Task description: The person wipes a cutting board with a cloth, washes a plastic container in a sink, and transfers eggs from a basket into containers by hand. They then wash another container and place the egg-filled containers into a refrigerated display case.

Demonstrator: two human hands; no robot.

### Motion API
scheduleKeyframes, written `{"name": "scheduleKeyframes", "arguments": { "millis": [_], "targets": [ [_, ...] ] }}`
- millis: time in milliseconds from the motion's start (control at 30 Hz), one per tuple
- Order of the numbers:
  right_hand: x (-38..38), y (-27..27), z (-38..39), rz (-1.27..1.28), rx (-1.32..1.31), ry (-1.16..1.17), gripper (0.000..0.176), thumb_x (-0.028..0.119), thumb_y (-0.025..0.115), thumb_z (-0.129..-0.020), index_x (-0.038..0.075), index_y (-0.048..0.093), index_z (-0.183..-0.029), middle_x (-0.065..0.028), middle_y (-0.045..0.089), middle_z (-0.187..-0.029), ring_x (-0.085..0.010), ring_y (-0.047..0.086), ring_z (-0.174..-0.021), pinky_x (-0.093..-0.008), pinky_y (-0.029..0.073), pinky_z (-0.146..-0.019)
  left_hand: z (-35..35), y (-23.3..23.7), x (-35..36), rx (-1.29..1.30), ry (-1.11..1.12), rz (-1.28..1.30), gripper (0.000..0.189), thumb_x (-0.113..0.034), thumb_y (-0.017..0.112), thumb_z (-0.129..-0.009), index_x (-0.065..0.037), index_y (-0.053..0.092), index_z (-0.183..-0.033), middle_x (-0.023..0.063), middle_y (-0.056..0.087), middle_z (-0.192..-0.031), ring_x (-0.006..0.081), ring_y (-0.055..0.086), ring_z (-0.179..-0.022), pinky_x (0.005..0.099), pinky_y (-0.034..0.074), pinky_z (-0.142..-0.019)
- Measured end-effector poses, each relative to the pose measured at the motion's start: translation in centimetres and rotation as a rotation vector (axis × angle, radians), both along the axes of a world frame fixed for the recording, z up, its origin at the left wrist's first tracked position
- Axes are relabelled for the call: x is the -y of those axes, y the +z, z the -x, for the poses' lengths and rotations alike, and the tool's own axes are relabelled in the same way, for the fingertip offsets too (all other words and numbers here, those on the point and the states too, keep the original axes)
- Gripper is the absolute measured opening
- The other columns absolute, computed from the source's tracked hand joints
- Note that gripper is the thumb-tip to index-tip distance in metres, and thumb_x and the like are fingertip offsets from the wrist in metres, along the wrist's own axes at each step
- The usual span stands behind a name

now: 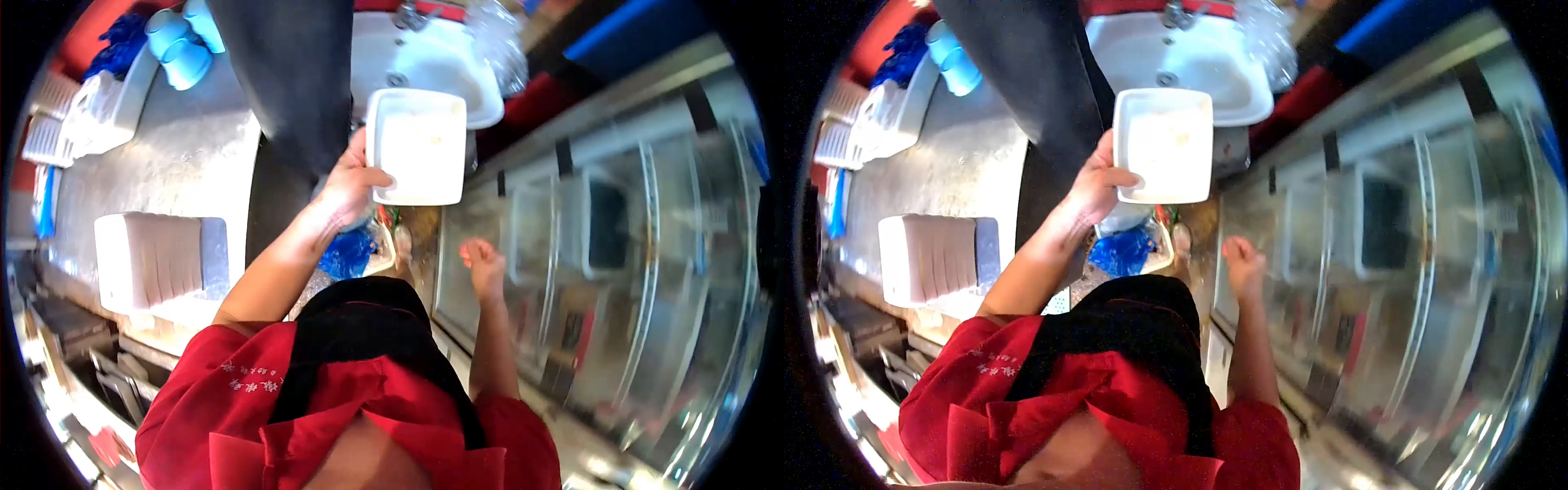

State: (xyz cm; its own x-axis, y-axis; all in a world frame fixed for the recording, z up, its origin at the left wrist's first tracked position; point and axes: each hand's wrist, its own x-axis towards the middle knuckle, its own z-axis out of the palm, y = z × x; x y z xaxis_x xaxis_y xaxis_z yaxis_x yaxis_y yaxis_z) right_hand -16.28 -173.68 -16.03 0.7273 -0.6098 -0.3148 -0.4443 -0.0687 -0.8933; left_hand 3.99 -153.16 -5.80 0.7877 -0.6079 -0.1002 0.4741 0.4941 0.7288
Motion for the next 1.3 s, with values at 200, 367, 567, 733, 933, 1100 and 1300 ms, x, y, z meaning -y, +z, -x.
{"name": "scheduleKeyframes", "arguments": {
  "millis": [200, 367, 567, 733, 933, 1100, 1300],
  "targets": [
    [-8.6, 1.8, 22.9, -0.004, -0.061, -0.637, 0.018, 0.007, 0.060, -0.081, -0.001, 0.062, -0.098, -0.0050, 0.064, -0.080, -0.0104, 0.057, -0.070, -0.0232, 0.044, -0.060, 7.5, 1.8, -4.1, 0.019, -0.143, -0.059, 0.066, 0.016, 0.051, -0.060, -0.006, 0.042, -0.122, 0.0090, 0.056, -0.112, 0.0213, 0.055, -0.104, 0.0331, 0.045, -0.090],
    [-14.0, 12.0, 32.8, 0.346, 0.145, -1.182, 0.012, 0.010, 0.057, -0.085, 0.001, 0.058, -0.093, -0.0074, 0.063, -0.080, -0.0136, 0.060, -0.072, -0.0254, 0.049, -0.057, 12.9, 1.9, -5.1, 0.018, -0.289, -0.183, 0.052, 0.009, 0.061, -0.070, -0.001, 0.044, -0.119, 0.0130, 0.058, -0.107, 0.0240, 0.058, -0.097, 0.0373, 0.048, -0.084],
    [-13.4, 18.9, 35.7, 0.869, 0.331, -1.261, 0.028, 0.009, 0.062, -0.080, 0.000, 0.055, -0.106, -0.0076, 0.060, -0.088, -0.0127, 0.056, -0.080, -0.0259, 0.047, -0.070, 18.3, -0.4, -8.1, -0.337, -0.637, -0.219, 0.051, 0.006, 0.056, -0.072, 0.005, 0.042, -0.121, 0.0189, 0.056, -0.108, 0.0334, 0.057, -0.099, 0.0427, 0.049, -0.086],
    [-9.1, 21.6, 30.4, 0.953, 0.246, -1.007, 0.027, 0.016, 0.063, -0.073, 0.003, 0.057, -0.097, -0.0139, 0.062, -0.080, -0.0244, 0.062, -0.075, -0.0347, 0.049, -0.070, 21.9, -3.2, -13.0, -0.454, -0.593, -0.415, 0.048, 0.003, 0.049, -0.073, 0.010, 0.040, -0.119, 0.0226, 0.055, -0.108, 0.0352, 0.058, -0.096, 0.0413, 0.050, -0.085],
    [-9.6, 21.0, 27.4, 0.718, 0.340, -0.979, 0.031, 0.006, 0.068, -0.068, 0.003, 0.045, -0.089, -0.0036, 0.053, -0.067, -0.0127, 0.052, -0.060, -0.0271, 0.046, -0.060, 23.5, 0.0, -19.0, -0.474, -0.618, -0.353, 0.045, 0.002, 0.046, -0.071, 0.012, 0.041, -0.115, 0.0219, 0.054, -0.108, 0.0360, 0.058, -0.096, 0.0413, 0.051, -0.085],
    [-17.4, 21.4, 26.7, 0.714, 0.307, -0.913, 0.026, 0.011, 0.066, -0.070, 0.005, 0.046, -0.086, -0.0069, 0.055, -0.071, -0.0143, 0.053, -0.066, -0.0291, 0.046, -0.065, 20.6, -1.7, -18.9, -0.481, -0.650, -0.347, 0.051, 0.004, 0.045, -0.071, 0.012, 0.036, -0.121, 0.0241, 0.050, -0.115, 0.0383, 0.053, -0.105, 0.0459, 0.047, -0.091],
    [-37.1, 22.5, 30.8, 0.373, 0.462, -0.536, 0.025, 0.007, 0.068, -0.076, 0.005, 0.048, -0.091, 0.0008, 0.052, -0.079, -0.0102, 0.050, -0.075, -0.0260, 0.043, -0.072, 21.8, -4.8, -17.0, -0.399, -0.775, -0.328, 0.049, 0.007, 0.047, -0.069, 0.010, 0.039, -0.117, 0.0209, 0.054, -0.106, 0.0366, 0.056, -0.096, 0.0447, 0.049, -0.086]
  ]
}}
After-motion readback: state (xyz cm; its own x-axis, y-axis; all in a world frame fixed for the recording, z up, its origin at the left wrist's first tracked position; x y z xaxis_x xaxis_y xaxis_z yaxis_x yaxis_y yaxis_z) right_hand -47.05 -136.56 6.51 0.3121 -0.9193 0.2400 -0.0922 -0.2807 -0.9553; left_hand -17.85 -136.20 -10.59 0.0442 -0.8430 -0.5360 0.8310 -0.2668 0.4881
